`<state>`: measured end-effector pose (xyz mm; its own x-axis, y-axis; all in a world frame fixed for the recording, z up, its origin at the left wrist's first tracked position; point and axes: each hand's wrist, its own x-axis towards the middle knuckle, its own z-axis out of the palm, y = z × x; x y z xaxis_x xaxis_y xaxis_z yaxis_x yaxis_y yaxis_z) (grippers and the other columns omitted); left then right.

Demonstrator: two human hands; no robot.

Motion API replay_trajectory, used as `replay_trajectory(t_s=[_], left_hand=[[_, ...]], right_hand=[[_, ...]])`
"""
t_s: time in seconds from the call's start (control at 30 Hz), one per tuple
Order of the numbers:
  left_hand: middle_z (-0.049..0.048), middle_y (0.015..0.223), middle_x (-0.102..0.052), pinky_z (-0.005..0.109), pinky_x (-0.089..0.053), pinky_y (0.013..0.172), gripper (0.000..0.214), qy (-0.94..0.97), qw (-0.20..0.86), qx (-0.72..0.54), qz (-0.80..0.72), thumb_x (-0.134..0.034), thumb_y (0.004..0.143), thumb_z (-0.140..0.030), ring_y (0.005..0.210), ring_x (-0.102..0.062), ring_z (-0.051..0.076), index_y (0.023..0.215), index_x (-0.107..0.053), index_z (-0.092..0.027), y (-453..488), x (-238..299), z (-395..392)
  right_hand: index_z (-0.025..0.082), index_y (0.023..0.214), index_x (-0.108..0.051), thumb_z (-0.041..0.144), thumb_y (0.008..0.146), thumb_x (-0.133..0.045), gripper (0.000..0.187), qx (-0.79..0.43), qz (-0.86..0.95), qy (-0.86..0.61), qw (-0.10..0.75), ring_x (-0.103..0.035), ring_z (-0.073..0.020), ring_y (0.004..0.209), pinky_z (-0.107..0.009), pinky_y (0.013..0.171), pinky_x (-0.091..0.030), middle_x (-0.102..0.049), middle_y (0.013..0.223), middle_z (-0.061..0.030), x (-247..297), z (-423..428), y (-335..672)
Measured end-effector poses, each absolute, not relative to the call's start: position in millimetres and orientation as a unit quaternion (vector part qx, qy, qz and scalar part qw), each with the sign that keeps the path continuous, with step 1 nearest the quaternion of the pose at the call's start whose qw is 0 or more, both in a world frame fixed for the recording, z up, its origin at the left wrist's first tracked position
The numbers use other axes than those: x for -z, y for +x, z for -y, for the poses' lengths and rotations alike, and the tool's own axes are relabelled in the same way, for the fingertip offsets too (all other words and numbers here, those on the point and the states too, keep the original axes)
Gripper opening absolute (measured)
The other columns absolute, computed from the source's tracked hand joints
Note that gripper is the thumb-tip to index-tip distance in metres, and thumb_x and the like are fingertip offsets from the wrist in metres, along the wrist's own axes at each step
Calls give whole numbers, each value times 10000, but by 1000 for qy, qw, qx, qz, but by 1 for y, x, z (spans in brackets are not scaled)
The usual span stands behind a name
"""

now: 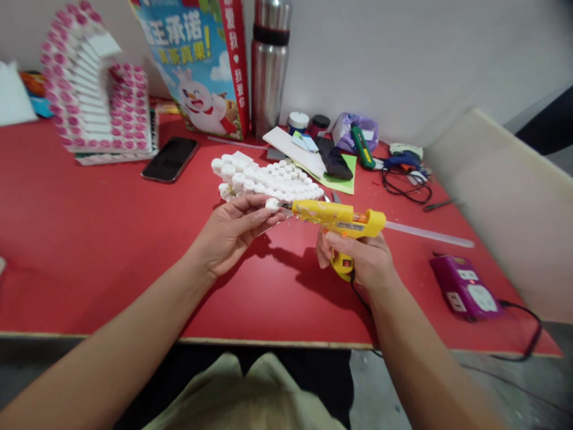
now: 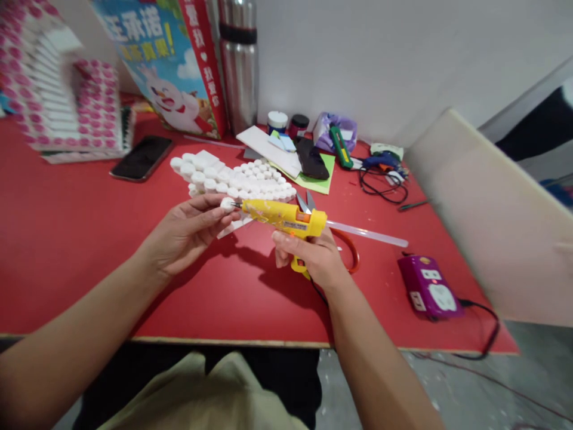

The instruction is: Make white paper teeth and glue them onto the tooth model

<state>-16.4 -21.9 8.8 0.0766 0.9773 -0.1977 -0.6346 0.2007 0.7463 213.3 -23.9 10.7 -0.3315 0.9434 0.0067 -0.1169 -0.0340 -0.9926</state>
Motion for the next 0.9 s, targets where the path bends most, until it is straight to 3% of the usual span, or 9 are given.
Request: replay_trajectory(t_s=[0.27, 0.4, 0.57, 0.7, 0.9], left_hand=[[20, 870, -781, 256, -633, 826, 196, 303, 626, -613, -375, -872, 744, -129, 798, -770, 143, 916, -783, -154, -17, -6, 22], [20, 873, -754, 251, -593, 738, 194, 442, 507, -602, -430, -843, 796, -196, 770, -718, 135, 974, -769, -175, -20, -5, 27], [42, 1000, -724, 270, -562, 832, 197, 577, 354, -565, -472, -783, 844, -199, 893, -682, 152, 1034, -741, -173, -22, -3, 31], [44, 1007, -717, 286, -567, 811, 196, 584, 361, -552, -474, -774, 864, -230, 884, -678, 161, 1047, -723, -179, -23, 1, 30], [45, 996, -741, 292, -577, 806, 189, 559, 392, -552, -478, -793, 852, -238, 843, -686, 153, 1023, -733, -180, -23, -2, 32]], right_hand=[[176, 629, -671, 382, 829, -806, 317, -603, 545, -381, 441, -601, -158, 503, -302, 523, -475, -623, 560, -7, -7, 24, 214], [176, 677, -697, 367, 852, -793, 277, -588, 535, -387, 467, -606, -152, 494, -281, 496, -464, -632, 571, -2, -7, 22, 215], [170, 675, -694, 357, 857, -779, 274, -586, 514, -384, 495, -595, -139, 475, -261, 471, -460, -630, 566, -3, -10, 20, 213], [169, 689, -709, 388, 851, -776, 280, -547, 504, -427, 514, -623, -139, 497, -256, 488, -493, -668, 596, -17, -13, 17, 212], [181, 866, -767, 433, 798, -838, 270, -448, 477, -519, 550, -690, -155, 676, -270, 607, -570, -745, 818, -38, -25, 15, 239]])
